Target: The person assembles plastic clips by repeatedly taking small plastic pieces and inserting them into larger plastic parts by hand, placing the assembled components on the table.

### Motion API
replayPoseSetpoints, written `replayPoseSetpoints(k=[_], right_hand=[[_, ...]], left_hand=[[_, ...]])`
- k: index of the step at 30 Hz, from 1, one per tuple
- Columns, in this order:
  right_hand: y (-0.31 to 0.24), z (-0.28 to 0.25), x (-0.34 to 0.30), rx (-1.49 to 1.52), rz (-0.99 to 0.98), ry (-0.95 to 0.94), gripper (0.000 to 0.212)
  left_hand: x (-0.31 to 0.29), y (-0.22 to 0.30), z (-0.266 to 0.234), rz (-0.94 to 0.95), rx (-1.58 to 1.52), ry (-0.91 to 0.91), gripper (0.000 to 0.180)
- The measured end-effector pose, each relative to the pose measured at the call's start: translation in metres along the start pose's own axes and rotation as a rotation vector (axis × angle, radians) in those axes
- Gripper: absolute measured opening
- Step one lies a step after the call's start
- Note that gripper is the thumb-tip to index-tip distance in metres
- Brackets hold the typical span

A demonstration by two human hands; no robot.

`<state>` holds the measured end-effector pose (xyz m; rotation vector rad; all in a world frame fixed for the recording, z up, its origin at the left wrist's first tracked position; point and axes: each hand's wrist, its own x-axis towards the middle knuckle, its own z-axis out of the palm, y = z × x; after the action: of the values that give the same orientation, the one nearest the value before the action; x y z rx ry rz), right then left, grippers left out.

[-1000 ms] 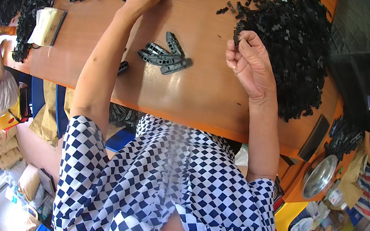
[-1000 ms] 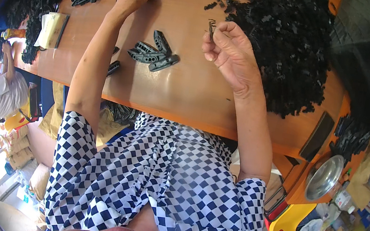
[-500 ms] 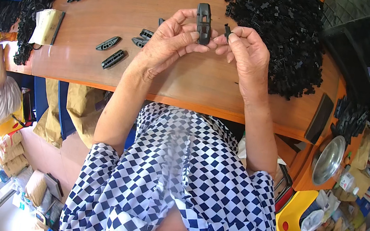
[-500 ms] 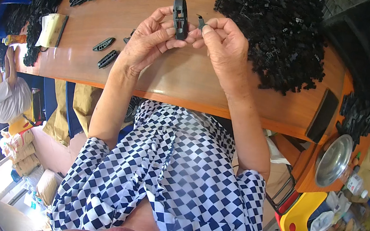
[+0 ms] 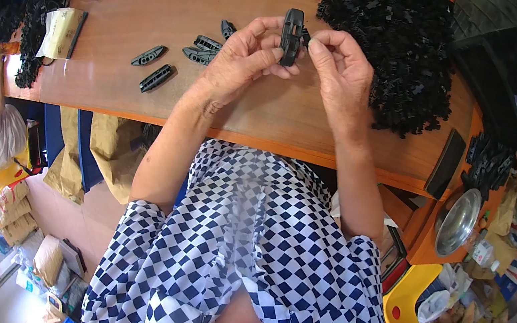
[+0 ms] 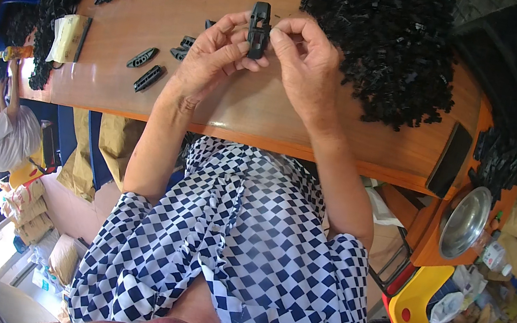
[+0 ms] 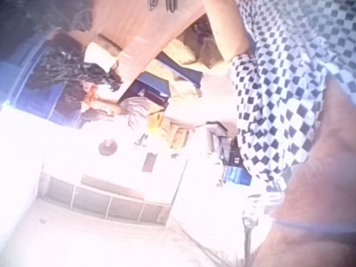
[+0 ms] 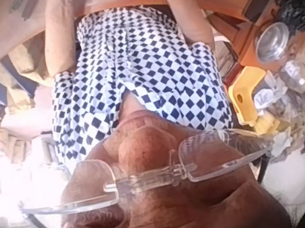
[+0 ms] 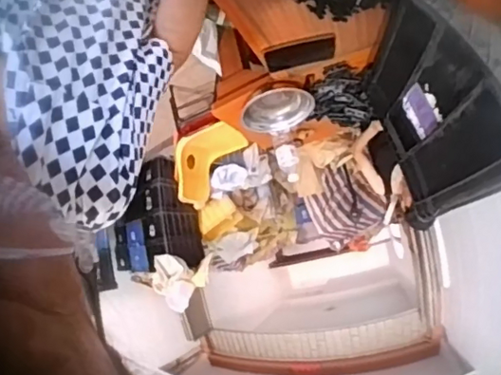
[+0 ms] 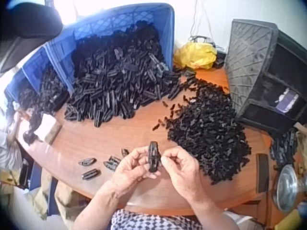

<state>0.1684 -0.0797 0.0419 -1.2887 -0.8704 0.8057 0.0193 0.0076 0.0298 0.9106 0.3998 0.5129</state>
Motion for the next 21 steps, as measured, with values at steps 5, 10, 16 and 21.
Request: replayPoseSetpoints(k=[5,10,16,21], right_hand=[[-0.021,-0.024,0.022,-0.702,-0.529,-0.318,0.004],[-0.039,-0.025,0.030,-1.035,-0.765,-0.570,0.004],[-0.034,-0.021,0.036,-1.044,-0.773,-0.679,0.005],[-0.028,-0.016,0.042,-1.031,-0.729,-0.648,0.007]], left_hand=[[-0.003,0.009,-0.009,-0.066,0.245,0.003,0.044],[-0.005,0.014,-0.012,-0.100,0.467,-0.070,0.041],[-0.005,0.014,-0.015,-0.096,0.703,-0.196,0.043],[0.000,0.005,-0.013,-0.052,0.879,-0.113,0.047]])
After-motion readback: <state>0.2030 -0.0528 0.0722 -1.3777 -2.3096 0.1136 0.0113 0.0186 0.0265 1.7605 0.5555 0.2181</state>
